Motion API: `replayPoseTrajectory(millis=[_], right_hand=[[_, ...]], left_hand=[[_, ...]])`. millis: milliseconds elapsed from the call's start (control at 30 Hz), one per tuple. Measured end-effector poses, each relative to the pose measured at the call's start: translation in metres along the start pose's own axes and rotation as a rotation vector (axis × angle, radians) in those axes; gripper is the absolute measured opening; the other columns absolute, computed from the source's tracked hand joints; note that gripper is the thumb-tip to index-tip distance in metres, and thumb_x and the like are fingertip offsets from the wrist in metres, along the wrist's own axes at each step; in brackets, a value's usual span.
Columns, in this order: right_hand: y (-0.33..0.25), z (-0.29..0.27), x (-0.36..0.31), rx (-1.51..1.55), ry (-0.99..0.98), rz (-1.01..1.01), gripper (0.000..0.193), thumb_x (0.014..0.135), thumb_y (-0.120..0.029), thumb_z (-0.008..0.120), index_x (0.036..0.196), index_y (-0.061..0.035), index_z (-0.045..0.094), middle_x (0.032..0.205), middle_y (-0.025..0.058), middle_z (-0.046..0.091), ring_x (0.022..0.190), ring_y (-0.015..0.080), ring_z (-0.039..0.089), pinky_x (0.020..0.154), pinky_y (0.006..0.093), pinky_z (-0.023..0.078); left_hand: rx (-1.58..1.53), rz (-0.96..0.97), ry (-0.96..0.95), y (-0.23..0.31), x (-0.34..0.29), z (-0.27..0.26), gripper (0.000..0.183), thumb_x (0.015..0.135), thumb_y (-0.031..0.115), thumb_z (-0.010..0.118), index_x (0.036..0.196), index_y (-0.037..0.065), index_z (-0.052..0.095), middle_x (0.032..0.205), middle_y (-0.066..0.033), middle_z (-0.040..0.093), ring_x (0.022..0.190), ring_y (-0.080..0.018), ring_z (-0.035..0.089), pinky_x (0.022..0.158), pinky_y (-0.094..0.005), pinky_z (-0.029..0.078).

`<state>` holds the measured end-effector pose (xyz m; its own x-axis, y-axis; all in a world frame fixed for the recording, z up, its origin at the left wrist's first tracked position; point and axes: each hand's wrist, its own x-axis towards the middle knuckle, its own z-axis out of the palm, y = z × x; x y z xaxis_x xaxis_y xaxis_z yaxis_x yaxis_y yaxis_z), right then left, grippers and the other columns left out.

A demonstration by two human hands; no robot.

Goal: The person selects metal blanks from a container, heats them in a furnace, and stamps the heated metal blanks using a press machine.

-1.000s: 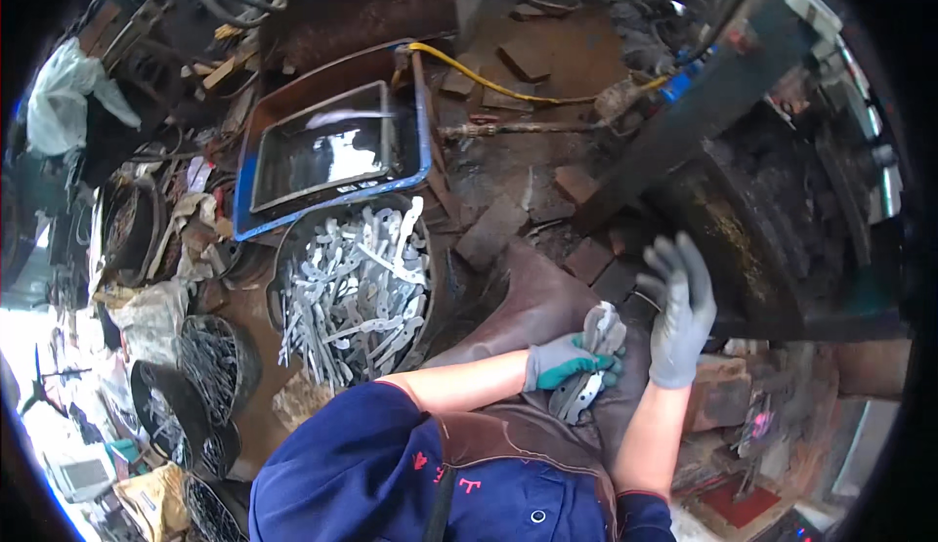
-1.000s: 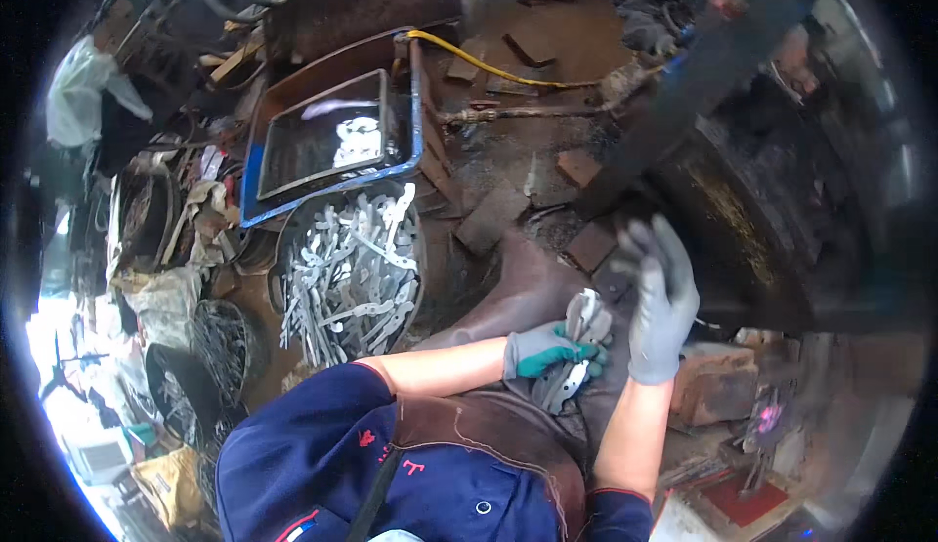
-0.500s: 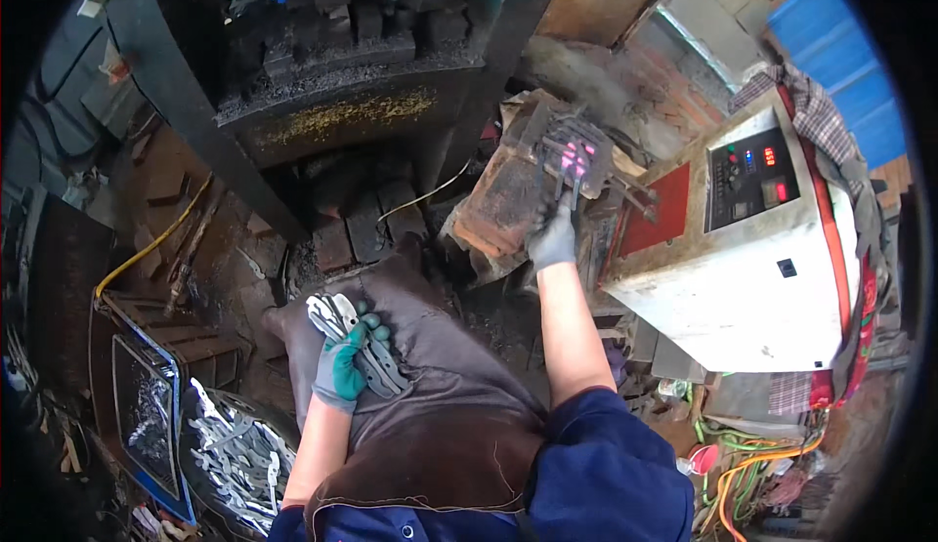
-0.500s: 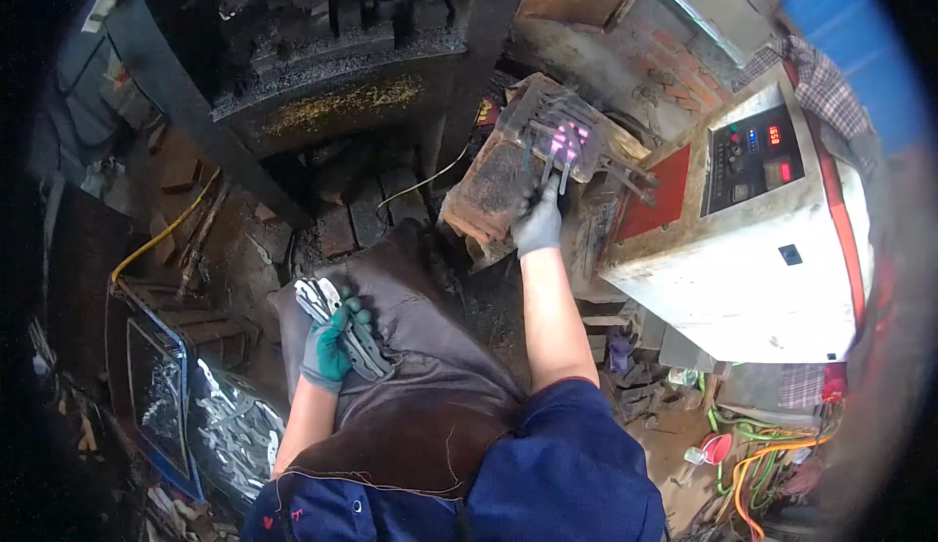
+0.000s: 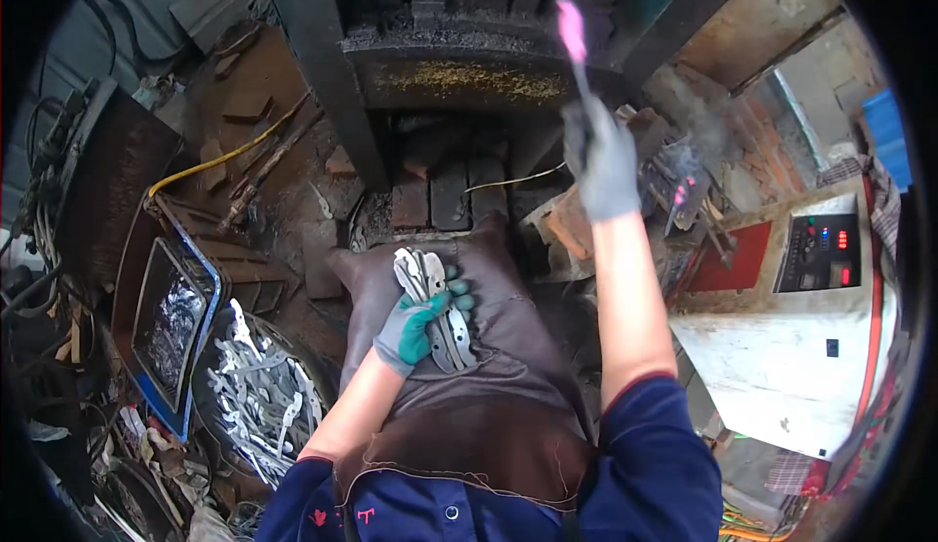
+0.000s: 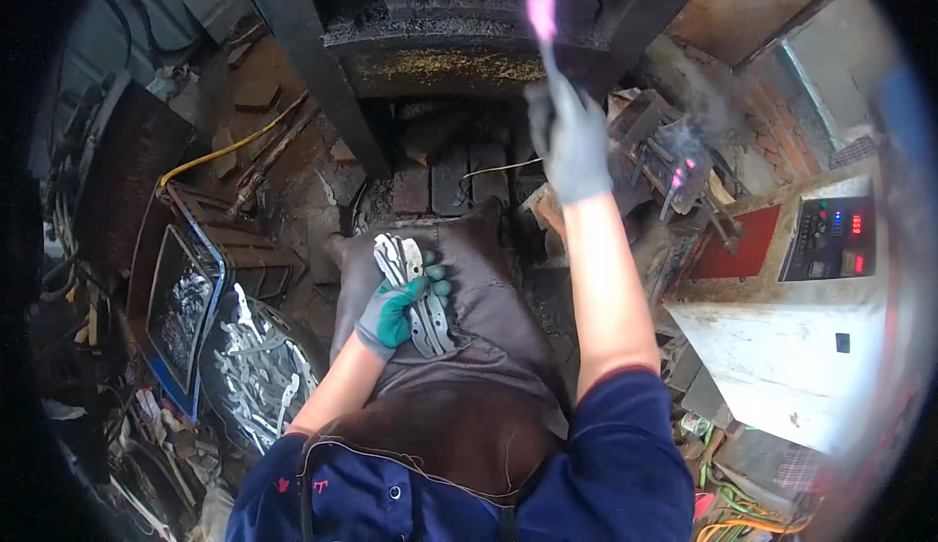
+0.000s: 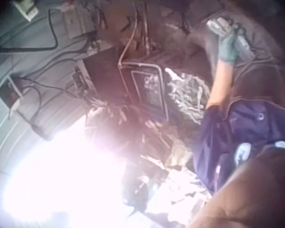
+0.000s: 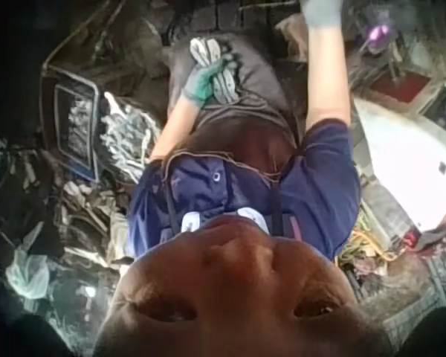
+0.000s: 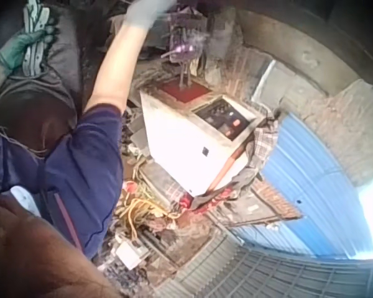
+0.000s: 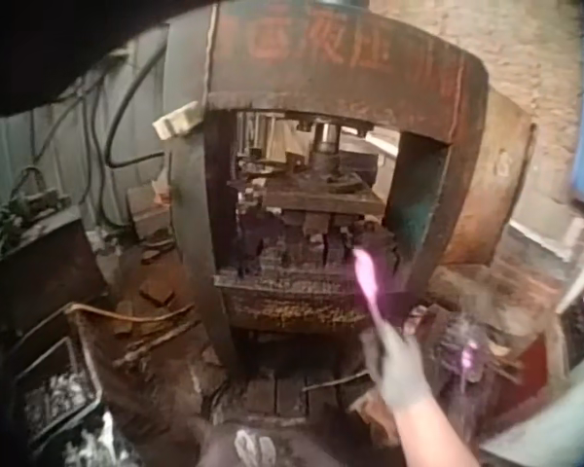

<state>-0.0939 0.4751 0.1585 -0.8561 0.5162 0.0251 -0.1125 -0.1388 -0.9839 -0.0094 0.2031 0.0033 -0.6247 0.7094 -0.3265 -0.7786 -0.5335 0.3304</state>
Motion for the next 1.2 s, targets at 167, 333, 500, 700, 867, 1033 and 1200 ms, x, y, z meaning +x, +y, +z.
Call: replayPoseTrajectory(millis=[167, 333, 500, 700, 867, 1033, 1200], right_hand=[[-0.017, 0.066, 0.094, 0.055, -0.082, 0.091, 0.029, 0.092, -0.028, 0.051, 0.077, -0.0047, 0.06, 0.055, -0.0006, 0.048, 0.041, 0.009, 0.037, 0.037, 0.023, 0.026], [-0.017, 0.099, 0.121, 0.069, -0.072, 0.148, 0.03, 0.091, -0.028, 0.053, 0.074, -0.0037, 0.06, 0.057, 0.0015, 0.051, 0.042, 0.0088, 0.041, 0.038, 0.0225, 0.029], [-0.018, 0.088, 0.116, 0.032, -0.158, 0.18, 0.043, 0.093, -0.042, 0.051, 0.081, -0.0026, 0.062, 0.061, 0.003, 0.053, 0.046, 0.0102, 0.044, 0.041, 0.0224, 0.032], [0.005, 0.016, 0.035, -0.067, -0.139, 0.255, 0.046, 0.095, -0.045, 0.045, 0.097, -0.0027, 0.062, 0.066, 0.0018, 0.055, 0.051, 0.0093, 0.046, 0.047, 0.0243, 0.036], [0.046, -0.005, -0.078, -0.34, -0.416, 0.438, 0.04, 0.091, -0.042, 0.054, 0.098, -0.0035, 0.062, 0.067, 0.0012, 0.057, 0.056, 0.0096, 0.054, 0.049, 0.0251, 0.043], [0.078, 0.026, -0.116, -0.922, -0.685, 0.219, 0.05, 0.083, -0.048, 0.062, 0.096, 0.0012, 0.063, 0.082, 0.0149, 0.068, 0.074, 0.0189, 0.067, 0.062, 0.0308, 0.051], [0.077, 0.007, -0.125, -0.983, -0.574, 0.197, 0.049, 0.08, -0.046, 0.066, 0.091, 0.0014, 0.065, 0.075, 0.015, 0.067, 0.076, 0.0226, 0.068, 0.067, 0.0323, 0.051]], left_hand=[[-0.002, -0.006, 0.037, 0.0, 0.005, 0.008, 0.042, 0.088, 0.005, 0.058, 0.128, 0.007, 0.046, 0.11, -0.0096, 0.061, 0.1, -0.0258, 0.061, 0.084, -0.0405, 0.054], [-0.025, -0.003, 0.044, 0.004, -0.002, 0.011, 0.04, 0.089, 0.005, 0.057, 0.128, 0.008, 0.046, 0.11, -0.0096, 0.061, 0.099, -0.0256, 0.061, 0.083, -0.0407, 0.054], [-0.05, -0.007, 0.026, 0.004, -0.003, 0.007, 0.041, 0.088, 0.005, 0.058, 0.128, 0.007, 0.047, 0.111, -0.0099, 0.061, 0.1, -0.0259, 0.061, 0.084, -0.0405, 0.054], [-0.058, -0.069, -0.003, 0.01, -0.007, 0.006, 0.037, 0.088, 0.003, 0.054, 0.125, 0.004, 0.051, 0.114, -0.0136, 0.062, 0.097, -0.0272, 0.064, 0.083, -0.0397, 0.054], [0.057, -0.072, 0.015, 0.008, -0.008, 0.018, 0.031, 0.089, 0.006, 0.056, 0.12, 0.002, 0.053, 0.112, -0.015, 0.062, 0.094, -0.0252, 0.065, 0.078, -0.0368, 0.057], [0.137, -0.103, -0.032, 0.002, -0.006, 0.01, 0.032, 0.089, 0.01, 0.059, 0.119, 0.003, 0.054, 0.111, -0.014, 0.063, 0.095, -0.024, 0.065, 0.077, -0.0361, 0.057], [0.019, -0.052, -0.051, 0.004, -0.001, 0.013, 0.031, 0.091, 0.014, 0.056, 0.119, 0.001, 0.054, 0.107, -0.0168, 0.064, 0.097, -0.0256, 0.065, 0.083, -0.0351, 0.054]])
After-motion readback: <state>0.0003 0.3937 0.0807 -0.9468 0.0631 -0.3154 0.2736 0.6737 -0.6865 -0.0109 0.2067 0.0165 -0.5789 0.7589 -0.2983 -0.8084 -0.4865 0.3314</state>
